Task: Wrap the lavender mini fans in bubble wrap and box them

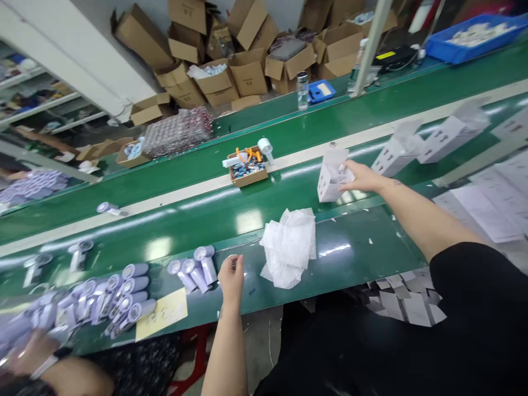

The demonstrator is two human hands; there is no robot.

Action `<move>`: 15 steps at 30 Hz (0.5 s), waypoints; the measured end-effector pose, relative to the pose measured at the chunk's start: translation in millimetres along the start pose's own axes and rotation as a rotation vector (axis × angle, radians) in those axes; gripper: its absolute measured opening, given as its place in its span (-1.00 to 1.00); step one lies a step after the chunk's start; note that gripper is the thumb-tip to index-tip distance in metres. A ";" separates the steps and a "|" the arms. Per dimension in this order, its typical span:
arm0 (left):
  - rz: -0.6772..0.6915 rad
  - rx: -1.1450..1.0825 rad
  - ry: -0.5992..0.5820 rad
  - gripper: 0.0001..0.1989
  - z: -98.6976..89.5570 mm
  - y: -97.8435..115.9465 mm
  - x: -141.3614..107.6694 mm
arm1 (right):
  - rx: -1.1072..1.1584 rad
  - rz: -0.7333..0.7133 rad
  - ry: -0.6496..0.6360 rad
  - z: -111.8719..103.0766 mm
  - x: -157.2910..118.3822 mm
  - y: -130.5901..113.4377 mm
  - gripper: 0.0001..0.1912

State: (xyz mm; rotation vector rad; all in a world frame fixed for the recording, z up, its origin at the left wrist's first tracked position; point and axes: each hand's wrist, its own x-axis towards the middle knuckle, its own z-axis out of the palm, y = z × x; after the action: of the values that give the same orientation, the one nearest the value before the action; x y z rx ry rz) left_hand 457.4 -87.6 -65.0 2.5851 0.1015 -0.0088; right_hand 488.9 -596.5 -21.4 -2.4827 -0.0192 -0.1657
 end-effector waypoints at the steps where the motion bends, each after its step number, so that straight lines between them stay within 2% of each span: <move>1: -0.129 0.094 0.030 -0.70 -8.8 -19.1 5.7 | -0.008 0.009 0.021 4.9 15.4 8.1 -0.34; 4: -0.384 0.326 0.038 -0.60 -22.3 -56.7 17.5 | -0.002 0.038 0.057 18.6 51.8 31.5 -0.36; 6: -0.464 0.408 -0.018 -0.52 -20.5 -68.7 23.6 | 0.000 0.073 0.031 18.0 65.7 40.5 -0.38; 8: -0.494 0.447 -0.085 -0.47 -16.1 -75.8 30.1 | -0.041 0.085 0.019 7.8 66.9 36.3 -0.41; 10: -0.501 0.460 -0.120 -0.46 -15.5 -82.6 38.1 | -0.103 0.071 0.117 -3.7 52.1 13.4 -0.44; 12: -0.511 0.442 -0.157 -0.48 -20.9 -90.8 48.6 | -0.124 0.101 0.335 -2.5 22.3 -28.0 -0.51; 13: -0.518 0.413 -0.181 -0.52 -25.1 -94.8 54.4 | -0.103 0.160 0.431 6.6 3.7 -53.1 -0.57; 14: -0.521 0.375 -0.208 -0.55 -29.4 -97.9 59.8 | -0.036 0.249 0.474 22.0 -15.9 -79.2 -0.61; 15: -0.520 0.335 -0.233 -0.59 -33.0 -99.4 63.7 | 0.109 0.317 0.389 43.3 -35.3 -104.9 -0.62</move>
State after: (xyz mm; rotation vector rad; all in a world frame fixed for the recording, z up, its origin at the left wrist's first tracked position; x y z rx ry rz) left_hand 513.0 18.5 -90.9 2.7832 0.7350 -0.5580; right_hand 453.1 -486.0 3.7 -2.2693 0.5110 -0.4923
